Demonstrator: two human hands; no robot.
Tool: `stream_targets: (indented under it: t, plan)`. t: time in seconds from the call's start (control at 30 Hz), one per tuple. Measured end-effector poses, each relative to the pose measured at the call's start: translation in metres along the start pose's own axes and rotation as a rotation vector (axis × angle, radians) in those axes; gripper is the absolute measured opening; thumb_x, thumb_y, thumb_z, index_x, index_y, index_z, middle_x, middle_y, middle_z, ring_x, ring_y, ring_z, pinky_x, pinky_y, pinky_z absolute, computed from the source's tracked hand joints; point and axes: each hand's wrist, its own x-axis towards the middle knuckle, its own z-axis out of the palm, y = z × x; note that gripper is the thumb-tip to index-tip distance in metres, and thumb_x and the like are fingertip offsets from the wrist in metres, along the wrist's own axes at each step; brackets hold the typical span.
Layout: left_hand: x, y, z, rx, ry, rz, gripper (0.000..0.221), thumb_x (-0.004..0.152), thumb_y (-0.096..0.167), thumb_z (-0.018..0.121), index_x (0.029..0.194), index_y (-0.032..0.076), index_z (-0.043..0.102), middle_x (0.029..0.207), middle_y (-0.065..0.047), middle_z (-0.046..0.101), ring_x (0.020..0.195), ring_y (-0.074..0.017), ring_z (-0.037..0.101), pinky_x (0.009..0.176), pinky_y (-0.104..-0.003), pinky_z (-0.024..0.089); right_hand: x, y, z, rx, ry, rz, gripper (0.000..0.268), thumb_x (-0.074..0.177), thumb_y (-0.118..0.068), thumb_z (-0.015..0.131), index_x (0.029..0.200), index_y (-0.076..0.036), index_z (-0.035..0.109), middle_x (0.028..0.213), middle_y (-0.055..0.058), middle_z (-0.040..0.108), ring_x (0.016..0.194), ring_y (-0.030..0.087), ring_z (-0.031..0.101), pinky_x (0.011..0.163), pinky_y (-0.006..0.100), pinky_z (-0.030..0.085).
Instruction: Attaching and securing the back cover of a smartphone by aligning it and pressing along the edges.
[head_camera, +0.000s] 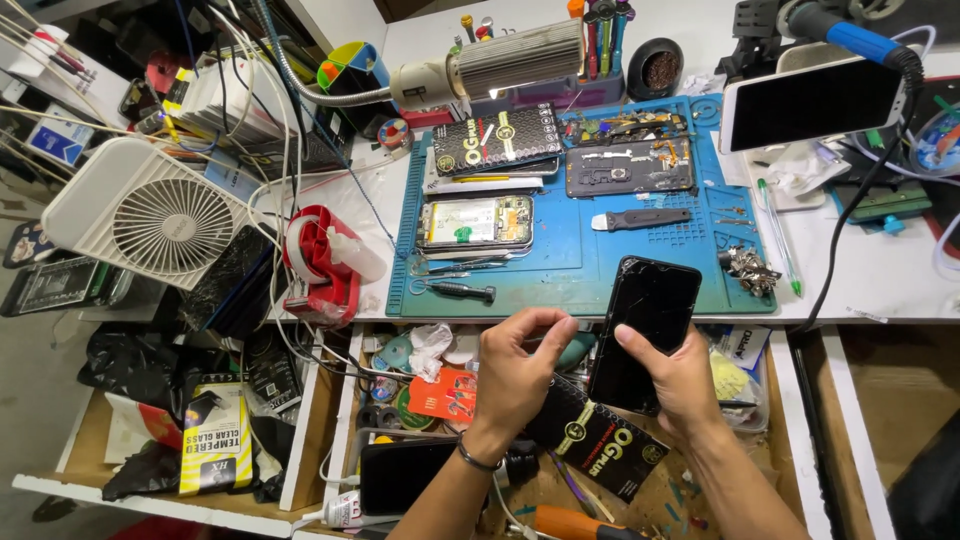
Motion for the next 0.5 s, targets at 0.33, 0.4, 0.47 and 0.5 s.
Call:
stream_targets:
  t: [0.33,0.4,0.47,0.5]
  plan:
    - [-0.004,-0.032,0.019,-0.329,-0.123,-0.273,0.013,0.091,0.018,0.079,0.092,0.005,0.079,0.079,-0.005,0.076,0.075,-0.0106,0.071,0.070,-0.028,0.063,0.006,0.012,-0.014,0.055,-0.110,0.048,0.033,0.081,-0.016,0.084,0.102,-0.004,0.061,0.083,0.013,0.068,0.078,0.020,0.069,0.071,0.043,0.063]
    - [-0.003,-0.036,0.022,-0.369,-0.119,-0.293,0.013,0.092,0.016,0.078,0.094,0.003,0.079,0.078,-0.005,0.075,0.074,-0.0091,0.070,0.068,-0.028,0.063,0.008,0.015,-0.016,0.033,-0.100,0.043,0.035,0.080,-0.017,0.085,0.103,-0.003,0.061,0.083,0.012,0.067,0.078,0.020,0.068,0.070,0.043,0.063]
    - [-0.003,-0.032,0.023,-0.362,-0.124,-0.301,0.014,0.092,0.016,0.078,0.094,0.002,0.079,0.077,-0.005,0.074,0.072,-0.0085,0.069,0.068,-0.027,0.063,0.004,0.008,-0.013,0.031,-0.082,0.048,0.036,0.078,-0.014,0.086,0.102,-0.003,0.062,0.082,0.012,0.067,0.077,0.019,0.067,0.070,0.042,0.062]
    - [-0.002,-0.030,0.022,-0.356,-0.123,-0.307,0.014,0.091,0.017,0.079,0.093,0.002,0.080,0.076,-0.005,0.074,0.071,-0.0080,0.068,0.067,-0.027,0.062,0.002,0.005,-0.010,0.028,-0.070,0.051,0.037,0.076,-0.011,0.088,0.102,-0.002,0.063,0.082,0.011,0.067,0.076,0.018,0.066,0.069,0.041,0.062]
